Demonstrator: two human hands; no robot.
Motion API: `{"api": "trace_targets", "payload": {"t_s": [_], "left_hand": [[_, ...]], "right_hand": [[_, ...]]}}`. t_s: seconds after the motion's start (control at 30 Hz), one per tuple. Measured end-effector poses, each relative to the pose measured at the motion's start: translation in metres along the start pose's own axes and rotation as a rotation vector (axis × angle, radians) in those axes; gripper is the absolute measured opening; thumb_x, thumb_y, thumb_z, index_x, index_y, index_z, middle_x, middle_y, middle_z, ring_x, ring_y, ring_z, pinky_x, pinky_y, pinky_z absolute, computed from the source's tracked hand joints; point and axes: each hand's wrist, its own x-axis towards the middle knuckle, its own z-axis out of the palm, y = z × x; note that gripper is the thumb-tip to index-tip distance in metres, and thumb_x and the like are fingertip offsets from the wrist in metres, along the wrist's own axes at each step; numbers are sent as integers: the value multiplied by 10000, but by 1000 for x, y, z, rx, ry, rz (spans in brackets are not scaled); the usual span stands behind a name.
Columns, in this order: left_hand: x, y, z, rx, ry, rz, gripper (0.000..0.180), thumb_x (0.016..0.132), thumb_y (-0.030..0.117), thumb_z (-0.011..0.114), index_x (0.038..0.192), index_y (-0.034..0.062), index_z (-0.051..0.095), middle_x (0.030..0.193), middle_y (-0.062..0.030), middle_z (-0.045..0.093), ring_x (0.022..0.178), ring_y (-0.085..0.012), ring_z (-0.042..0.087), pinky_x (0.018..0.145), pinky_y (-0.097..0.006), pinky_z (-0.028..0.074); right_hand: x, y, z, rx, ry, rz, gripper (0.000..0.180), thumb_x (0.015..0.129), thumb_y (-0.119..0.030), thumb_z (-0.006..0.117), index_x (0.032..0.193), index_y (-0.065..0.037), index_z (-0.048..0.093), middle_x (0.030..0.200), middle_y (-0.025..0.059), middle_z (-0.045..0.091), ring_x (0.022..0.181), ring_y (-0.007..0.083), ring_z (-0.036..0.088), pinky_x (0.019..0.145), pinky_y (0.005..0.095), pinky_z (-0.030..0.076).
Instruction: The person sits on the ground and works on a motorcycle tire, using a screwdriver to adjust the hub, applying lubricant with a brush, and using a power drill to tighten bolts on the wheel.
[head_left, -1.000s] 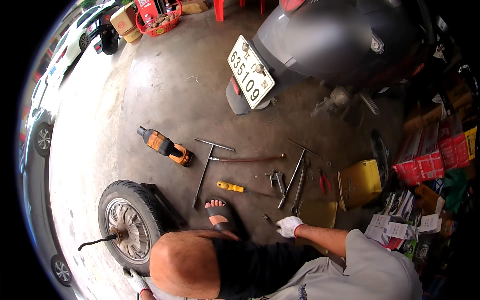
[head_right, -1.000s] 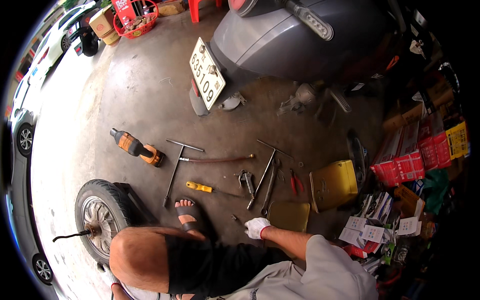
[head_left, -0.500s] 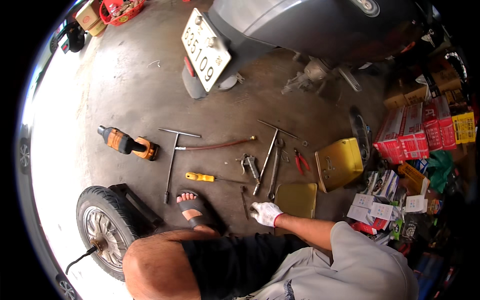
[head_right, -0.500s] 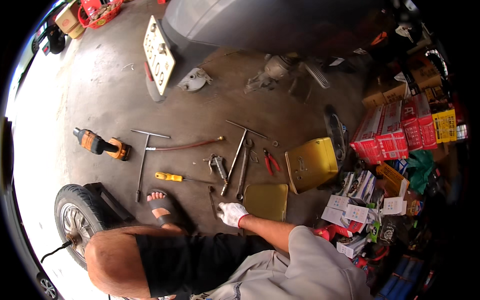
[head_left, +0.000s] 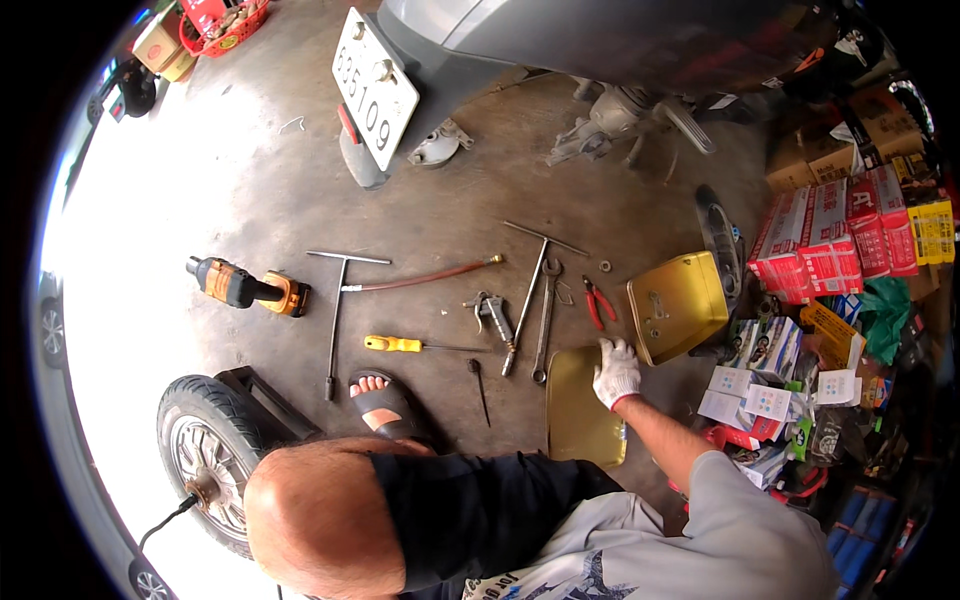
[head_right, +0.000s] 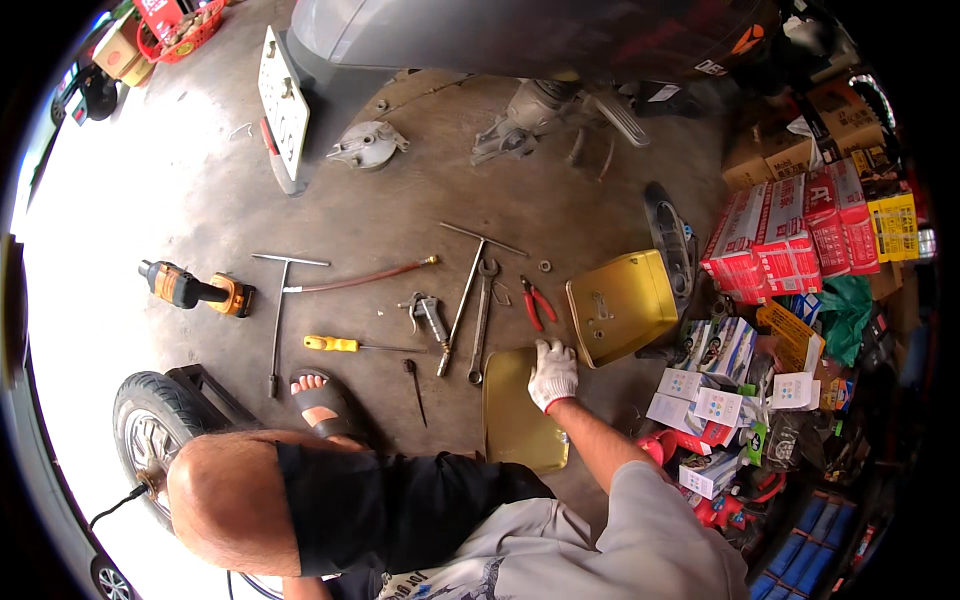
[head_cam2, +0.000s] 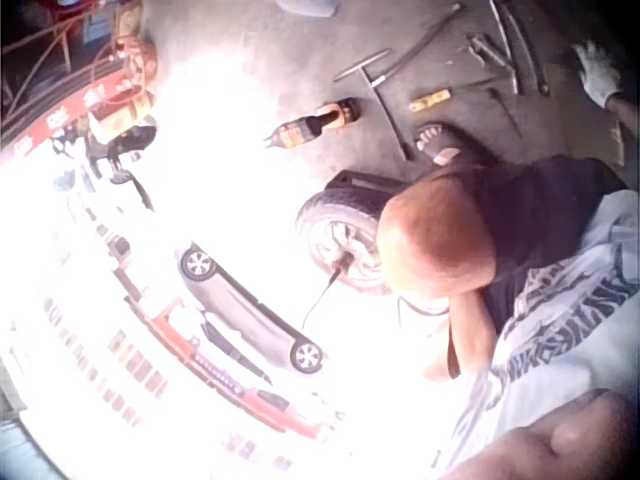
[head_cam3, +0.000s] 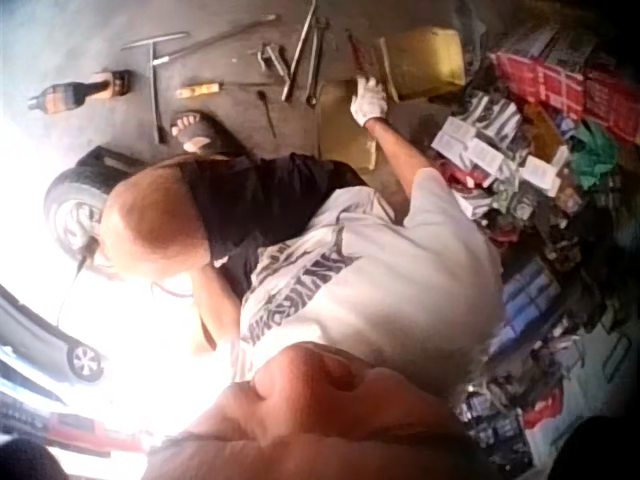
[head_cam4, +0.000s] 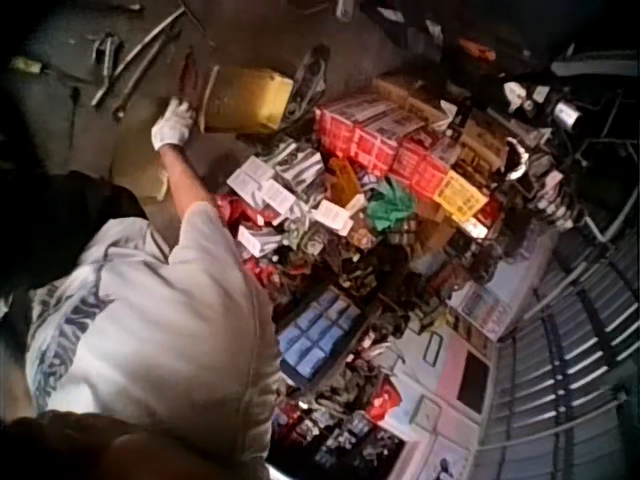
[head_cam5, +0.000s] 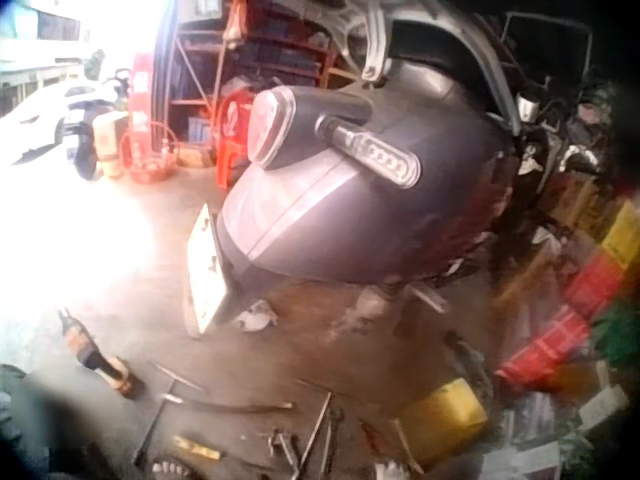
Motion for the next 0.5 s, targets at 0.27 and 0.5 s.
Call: {"api": "trace_targets", "payload": {"t_s": [0.27,0.5], "left_hand": [[-5,-7,2,22,-38,3,439,1035,279,536,1354,-22,544,1382,-270,572,1222,-397,602,993,-438,511],[-3,-17,4,33,-63,4,431,1033,285,538,1339,-18,555,1367,-271,581,1206,-402,609,979,-443,518]], "right_hand": [[49,0,7,-34,-176,-294,278,874,-247,703,1095,-89,641,1095,141,662,1060,341,632,908,490,497],[33,13,-9,251,-66,-101,249,872,-236,663,1040,-51,662,1035,179,704,977,399,674,866,501,542]]}}
